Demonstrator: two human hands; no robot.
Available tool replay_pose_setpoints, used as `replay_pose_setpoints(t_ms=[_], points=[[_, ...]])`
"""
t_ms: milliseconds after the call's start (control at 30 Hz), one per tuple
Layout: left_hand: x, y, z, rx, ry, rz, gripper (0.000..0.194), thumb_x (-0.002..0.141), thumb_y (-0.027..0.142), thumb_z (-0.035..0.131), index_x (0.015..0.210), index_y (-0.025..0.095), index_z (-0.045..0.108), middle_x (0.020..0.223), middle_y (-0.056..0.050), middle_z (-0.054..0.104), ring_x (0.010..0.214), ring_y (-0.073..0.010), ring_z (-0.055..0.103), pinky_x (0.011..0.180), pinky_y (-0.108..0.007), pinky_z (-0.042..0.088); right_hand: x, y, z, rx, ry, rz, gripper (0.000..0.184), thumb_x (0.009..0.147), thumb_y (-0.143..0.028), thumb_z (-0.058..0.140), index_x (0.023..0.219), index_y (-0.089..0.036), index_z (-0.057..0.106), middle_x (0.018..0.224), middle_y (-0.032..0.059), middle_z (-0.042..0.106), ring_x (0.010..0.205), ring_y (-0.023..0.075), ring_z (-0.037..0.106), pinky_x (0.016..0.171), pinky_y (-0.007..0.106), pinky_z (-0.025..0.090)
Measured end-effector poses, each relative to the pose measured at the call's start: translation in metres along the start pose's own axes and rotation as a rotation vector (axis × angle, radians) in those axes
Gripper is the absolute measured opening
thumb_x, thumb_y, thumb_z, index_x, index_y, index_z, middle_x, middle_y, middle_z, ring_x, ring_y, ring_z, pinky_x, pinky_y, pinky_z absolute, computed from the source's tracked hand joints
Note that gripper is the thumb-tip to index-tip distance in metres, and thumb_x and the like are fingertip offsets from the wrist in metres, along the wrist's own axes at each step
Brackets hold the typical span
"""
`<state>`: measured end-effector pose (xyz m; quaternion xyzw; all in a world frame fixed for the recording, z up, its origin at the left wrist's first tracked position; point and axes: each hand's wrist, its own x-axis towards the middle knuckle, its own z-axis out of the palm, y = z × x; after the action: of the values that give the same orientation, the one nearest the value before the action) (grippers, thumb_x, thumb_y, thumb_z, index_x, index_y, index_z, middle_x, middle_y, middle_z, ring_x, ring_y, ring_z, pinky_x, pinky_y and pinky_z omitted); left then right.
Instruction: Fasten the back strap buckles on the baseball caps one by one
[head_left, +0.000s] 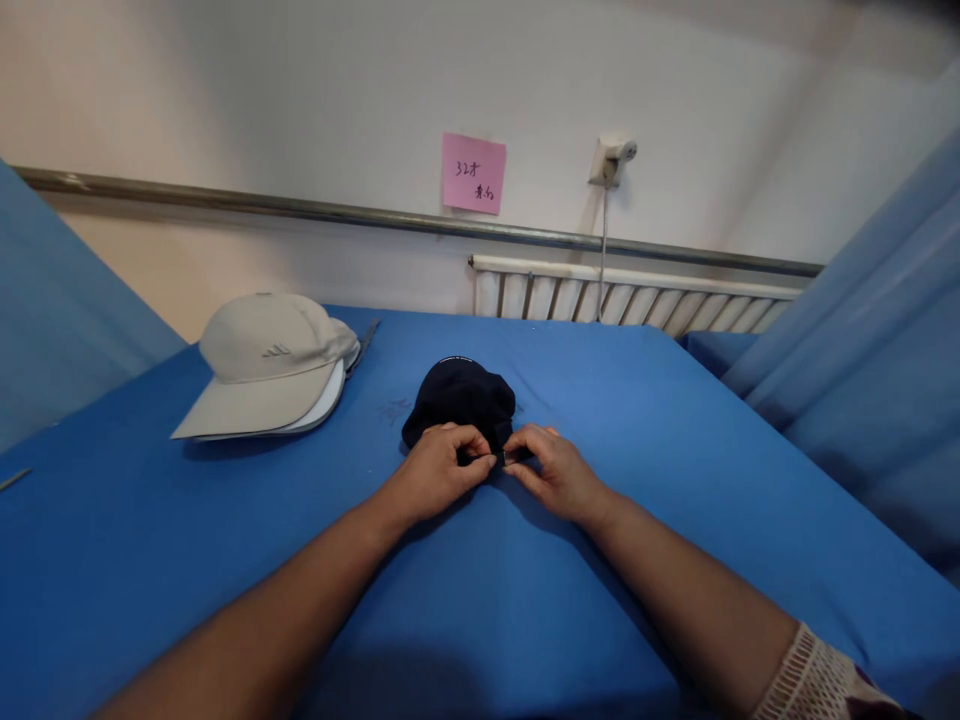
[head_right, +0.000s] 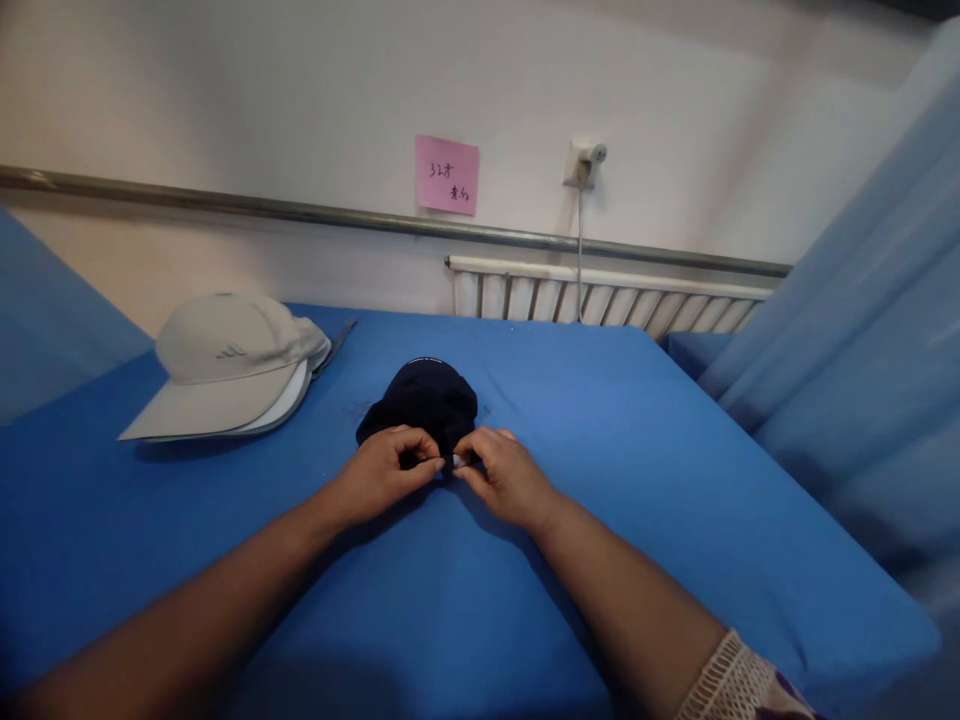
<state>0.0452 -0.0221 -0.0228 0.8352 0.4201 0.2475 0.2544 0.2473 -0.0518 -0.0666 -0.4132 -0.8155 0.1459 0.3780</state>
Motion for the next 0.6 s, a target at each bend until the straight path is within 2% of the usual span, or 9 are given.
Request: replay_pose_setpoints(t_ms=[300, 467, 600], points=[[0.0004, -0.0020, 0.0036, 0.040, -0.018, 0.002, 0.015, 0.080, 0.033, 0.060, 0.074, 0.021, 0.067, 0.075, -0.002, 0.067, 0.077, -0.0189, 0.059, 0.076, -0.033, 0.044, 0.0008, -0.0006, 0.0026, -0.005, -0.005, -0.015, 0.013, 0.087, -0.016, 0.061, 0.098, -0.021, 0.055, 0.094, 0.0035, 0.064, 0.087, 0.0180, 0.059, 0.082, 0.035, 0.044], [0.0000, -0.0002, 0.0074, 0.005, -0.003, -0.002, 0.014, 0.078, 0.031, 0.061, 0.071, 0.020, 0.066, 0.072, -0.001, 0.067, 0.074, -0.0181, 0.059, 0.075, -0.032, 0.045, 0.0009, -0.0020, 0.0048, 0.000, -0.017, -0.040, 0.012, 0.088, -0.017, 0.059, 0.098, -0.022, 0.055, 0.094, 0.0035, 0.064, 0.087, 0.0183, 0.060, 0.083, 0.036, 0.045], [-0.0010, 0.0050, 0.0014, -0.079, -0.050, -0.032, 0.019, 0.082, 0.033, 0.058, 0.075, 0.020, 0.069, 0.076, -0.002, 0.070, 0.073, -0.0173, 0.062, 0.073, -0.030, 0.047, 0.0000, -0.0002, 0.0052, 0.050, 0.007, -0.018, 0.010, 0.090, -0.018, 0.057, 0.099, -0.022, 0.055, 0.094, 0.0046, 0.063, 0.086, 0.0178, 0.060, 0.077, 0.033, 0.048]])
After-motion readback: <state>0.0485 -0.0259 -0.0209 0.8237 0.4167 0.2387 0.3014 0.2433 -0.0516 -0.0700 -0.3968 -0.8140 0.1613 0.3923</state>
